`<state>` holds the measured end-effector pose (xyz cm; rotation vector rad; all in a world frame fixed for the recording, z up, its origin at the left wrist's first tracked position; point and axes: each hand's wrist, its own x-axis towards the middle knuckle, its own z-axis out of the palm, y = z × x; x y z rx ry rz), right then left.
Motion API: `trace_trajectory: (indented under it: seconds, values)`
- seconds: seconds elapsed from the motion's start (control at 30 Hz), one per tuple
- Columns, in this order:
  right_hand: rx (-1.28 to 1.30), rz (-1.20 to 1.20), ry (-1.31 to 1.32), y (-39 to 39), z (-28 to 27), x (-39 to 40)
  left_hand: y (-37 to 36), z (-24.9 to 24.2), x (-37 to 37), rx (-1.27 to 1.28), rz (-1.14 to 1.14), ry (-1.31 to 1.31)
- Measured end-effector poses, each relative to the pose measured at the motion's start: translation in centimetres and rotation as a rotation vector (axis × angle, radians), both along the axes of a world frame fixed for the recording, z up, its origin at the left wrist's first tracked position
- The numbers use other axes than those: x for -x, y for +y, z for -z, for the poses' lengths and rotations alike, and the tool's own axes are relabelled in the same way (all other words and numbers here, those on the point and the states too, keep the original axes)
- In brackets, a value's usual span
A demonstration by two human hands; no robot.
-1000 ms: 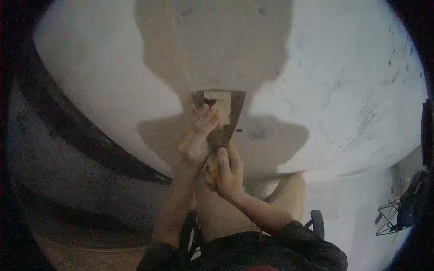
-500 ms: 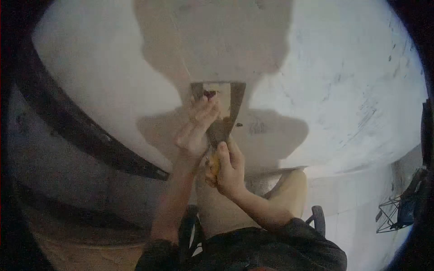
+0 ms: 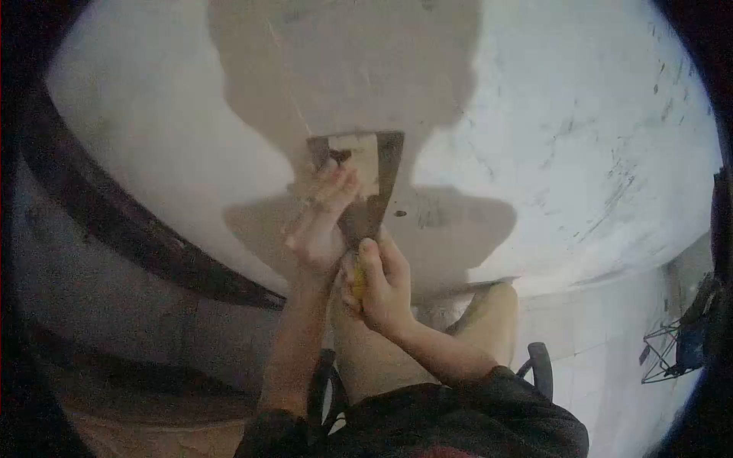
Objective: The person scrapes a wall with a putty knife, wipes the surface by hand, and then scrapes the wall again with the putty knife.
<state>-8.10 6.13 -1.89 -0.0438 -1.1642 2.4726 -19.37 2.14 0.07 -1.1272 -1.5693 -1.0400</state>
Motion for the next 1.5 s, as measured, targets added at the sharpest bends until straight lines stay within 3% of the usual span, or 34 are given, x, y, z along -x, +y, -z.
trace_trajectory:
  seconds: [0.1, 0.13, 0.2, 0.27, 0.4, 0.5, 0.53, 0.63, 0.73, 0.93, 1.03, 1.33, 1.5]
  values:
    - [-0.075, 0.013, 0.063, -0.4, -1.1, 0.2, -0.1, -1.1, 0.3, -0.038, 0.024, 0.019]
    - [-0.217, 0.142, 0.109, -0.6, 0.2, 0.9, -0.3, -0.6, 0.9, -0.030, 0.111, 0.067]
    - [-0.158, 0.115, 0.024, -1.0, 0.8, 0.0, 0.3, 1.5, 0.2, -0.241, 0.356, -0.317]
    - [0.012, -0.010, -0.046, -0.6, -0.1, -1.1, -1.1, 0.7, 0.1, 0.100, -0.006, 0.048]
    - [0.022, 0.012, 0.029, -1.6, -0.8, -1.0, -0.9, -0.2, 0.6, 0.013, 0.106, 0.067]
    - [0.092, -0.038, 0.030, -1.7, -0.2, -1.0, -1.2, -1.1, -1.4, 0.054, -0.009, 0.003]
    - [0.014, -0.041, 0.018, -1.5, 0.7, -1.0, -1.7, 0.1, -0.4, 0.083, 0.055, -0.001]
    - [0.208, -0.069, -0.004, -2.1, 1.8, -1.8, -1.6, 0.9, -0.5, 0.094, 0.024, 0.019]
    - [0.360, -0.195, 0.153, -1.7, 1.1, -2.7, -0.6, 1.2, -1.1, -0.019, 0.014, -0.008]
    - [0.263, -0.221, 0.034, -0.8, 3.3, -1.1, -0.5, 1.5, -0.4, -0.019, 0.029, -0.017]
    - [0.196, -0.232, 0.066, -0.5, 2.3, -0.4, -0.7, -0.1, -0.1, 0.024, -0.088, 0.060]
    - [-0.005, -0.053, 0.041, -2.4, 2.0, -0.3, -1.3, 0.8, 1.3, 0.016, 0.049, 0.046]
    - [0.094, -0.096, 0.041, -2.9, 1.1, -0.8, -1.6, -0.5, 0.0, -0.001, 0.068, -0.037]
